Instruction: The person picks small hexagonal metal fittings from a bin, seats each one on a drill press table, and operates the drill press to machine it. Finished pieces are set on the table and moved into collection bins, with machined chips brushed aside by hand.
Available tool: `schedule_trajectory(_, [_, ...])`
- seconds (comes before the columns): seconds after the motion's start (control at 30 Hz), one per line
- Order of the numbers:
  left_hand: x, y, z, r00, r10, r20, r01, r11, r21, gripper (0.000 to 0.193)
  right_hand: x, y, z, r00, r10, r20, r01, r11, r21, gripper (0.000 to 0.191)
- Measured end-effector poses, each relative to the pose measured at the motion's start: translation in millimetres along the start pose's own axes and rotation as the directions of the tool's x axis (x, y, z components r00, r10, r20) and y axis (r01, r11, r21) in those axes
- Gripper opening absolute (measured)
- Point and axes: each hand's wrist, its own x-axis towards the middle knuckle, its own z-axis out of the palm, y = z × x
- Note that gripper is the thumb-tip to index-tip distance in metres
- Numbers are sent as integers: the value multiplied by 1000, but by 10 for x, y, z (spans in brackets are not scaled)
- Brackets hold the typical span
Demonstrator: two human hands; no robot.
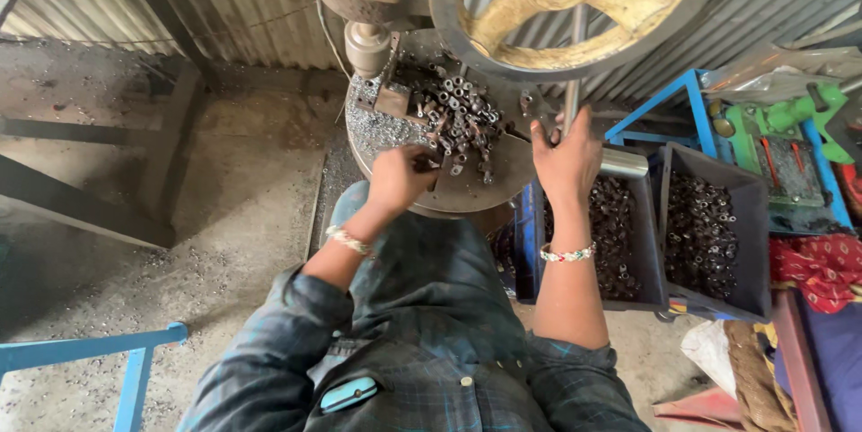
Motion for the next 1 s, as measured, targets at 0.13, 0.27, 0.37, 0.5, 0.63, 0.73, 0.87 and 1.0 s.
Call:
schedule_trajectory(0.13, [112,282,308,993,117,-14,-102,917,385,24,2,2,-4,999,-44,-20,44,999,-7,39])
schedule_trajectory(0.27, [270,351,542,999,29,41,-45,867,497,37,-5,-2,2,1000,-29,-11,29,1000,11,39])
schedule_trajectory(0.37, [265,252,640,1000,-1,31,-13,892,451,36,-10,-10,13,999,-28,-24,28,1000,-6,39])
schedule_trajectory(0.5, [-103,-15,583,870,-252,424,493,462,-737,25,6,13,29,997,-43,-67,40,998,-50,42])
schedule_trajectory(0.63, [-856,-360,587,463,-384,799,796,-216,-565,14,47,101,-4,997,-51,50,49,998,36,42])
schedule_trajectory(0.73, [-1253,-614,929,258,-467,846,882,-244,-403,19,65,157,-39,990,-69,121,59,995,86,44])
schedule_trajectory(0.87, [-1161,-438,1881,231,-480,847,943,-103,-316,20,80,194,-100,971,-114,208,107,993,41,52])
schedule_trajectory(1.0, [-675,757,2902,417,-181,891,905,173,-388,32,63,209,-189,957,-142,252,133,990,54,62])
